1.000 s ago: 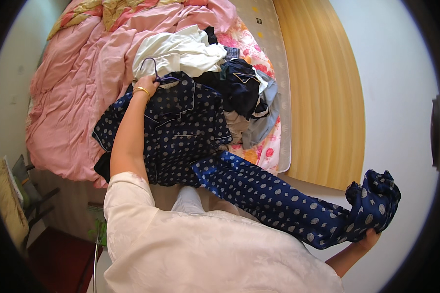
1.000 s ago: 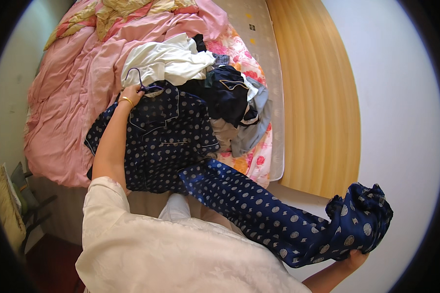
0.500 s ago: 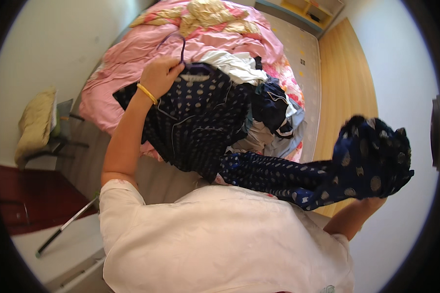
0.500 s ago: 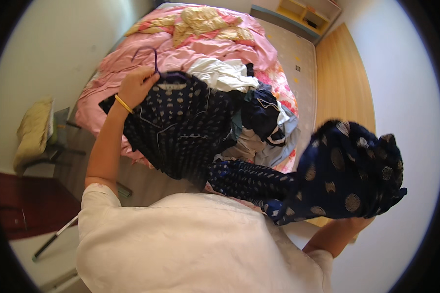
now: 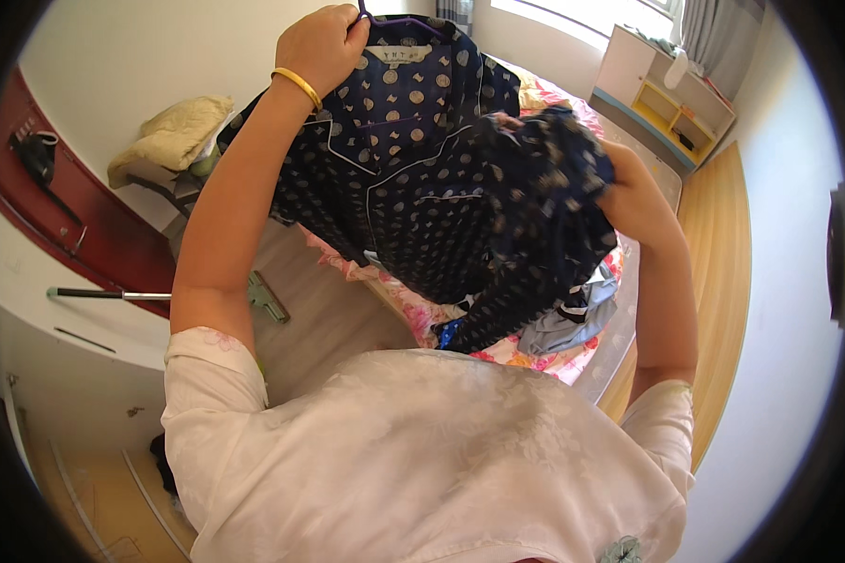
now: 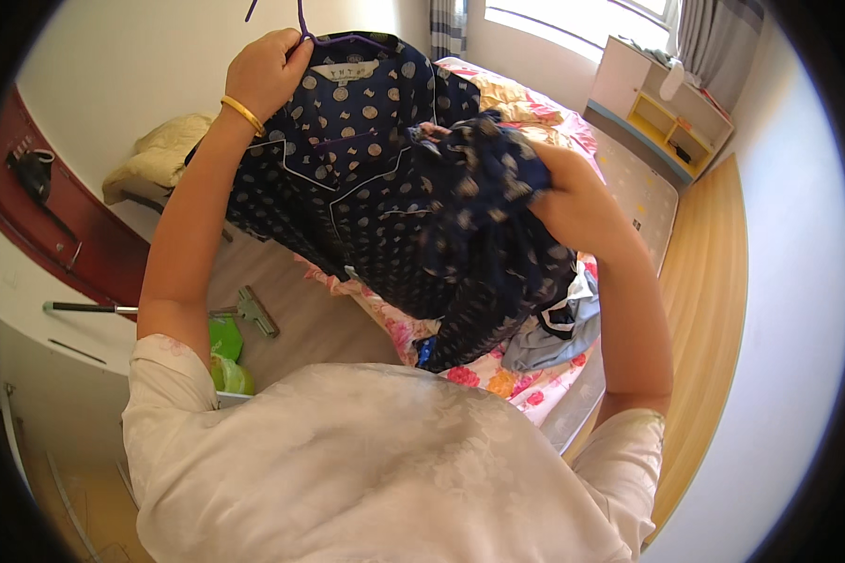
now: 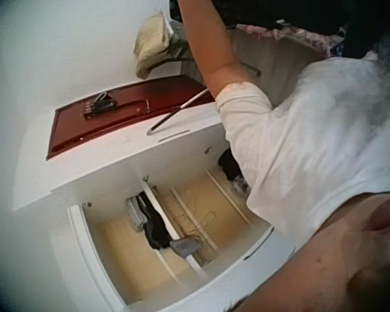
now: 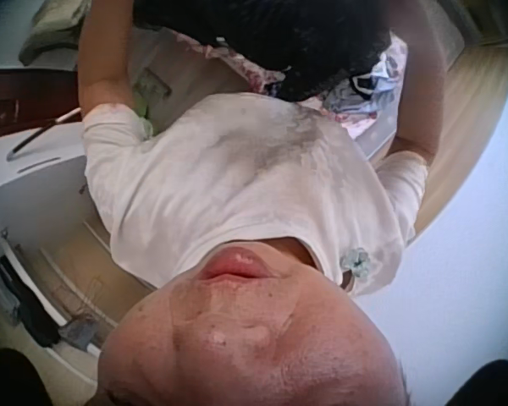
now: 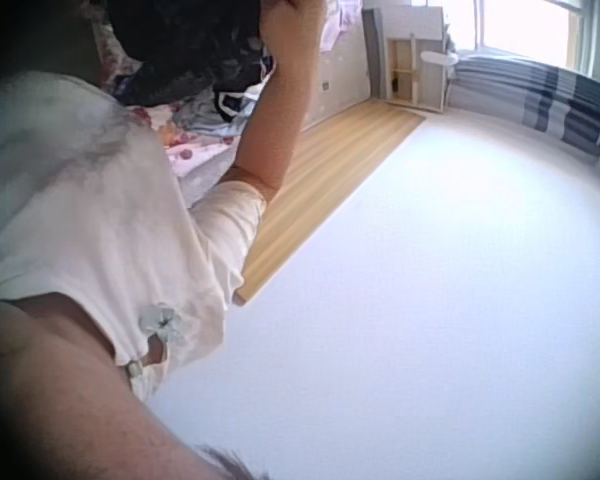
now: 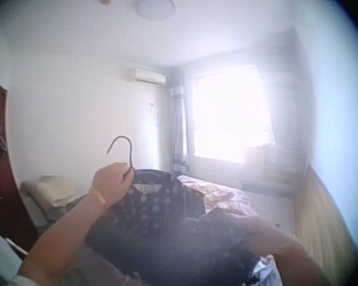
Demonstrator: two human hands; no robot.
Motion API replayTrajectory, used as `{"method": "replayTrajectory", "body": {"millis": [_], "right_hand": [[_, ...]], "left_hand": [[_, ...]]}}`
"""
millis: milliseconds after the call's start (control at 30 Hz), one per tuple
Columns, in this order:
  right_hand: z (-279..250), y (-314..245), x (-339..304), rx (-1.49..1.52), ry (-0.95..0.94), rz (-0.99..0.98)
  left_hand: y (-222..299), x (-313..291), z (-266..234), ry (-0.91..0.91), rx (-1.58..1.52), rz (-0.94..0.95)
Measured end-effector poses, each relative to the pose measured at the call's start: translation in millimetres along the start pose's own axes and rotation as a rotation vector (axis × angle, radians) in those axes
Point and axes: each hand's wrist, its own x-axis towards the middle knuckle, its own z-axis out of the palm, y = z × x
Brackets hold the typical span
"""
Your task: The person ties the shoelaces of a sneaker, sorts through clothes on a bed, mounts garments onto hangers, and places them inside a wardrobe.
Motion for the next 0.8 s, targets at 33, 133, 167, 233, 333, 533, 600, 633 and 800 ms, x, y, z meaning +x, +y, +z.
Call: {"method": "replayTrajectory", "body": {"millis": [33,133,167,233,333,533,600,633,800], "right_hand": [[1,6,4,-0.011,-0.033,0.091],[0,-35,23,-0.225,0.264,-0.092],[-16,-36,38,-0.454,0.351,-0.174],[-52,-46,56,-0.82,0.637,-0.309],[-63,-90,92,-0.743,1.164,-0.611],[113,-26,158,-0.672,0.969,-0.568],[162,-1,164,-0.697,0.787,-0.485],[177,6,167,-0.715,0.725,-0.456],[228,20,173,-0.749,0.526,-0.349]], "left_hand": [[-1,-2,1,0.03,-0.001,-0.008],[-9,-10,-1,0.085,-0.107,-0.055],[-10,-15,-6,0.09,-0.101,-0.063],[-4,-11,-11,0.065,-0.21,-0.087],[-13,-14,-24,0.016,-0.249,-0.181],[-6,-16,-72,-0.027,-0.528,-0.253],[-6,-20,-85,0.032,-0.667,-0.232],[-6,-20,-91,0.084,-0.624,-0.16],[1,-46,-116,-0.001,-0.769,-0.045]]}}
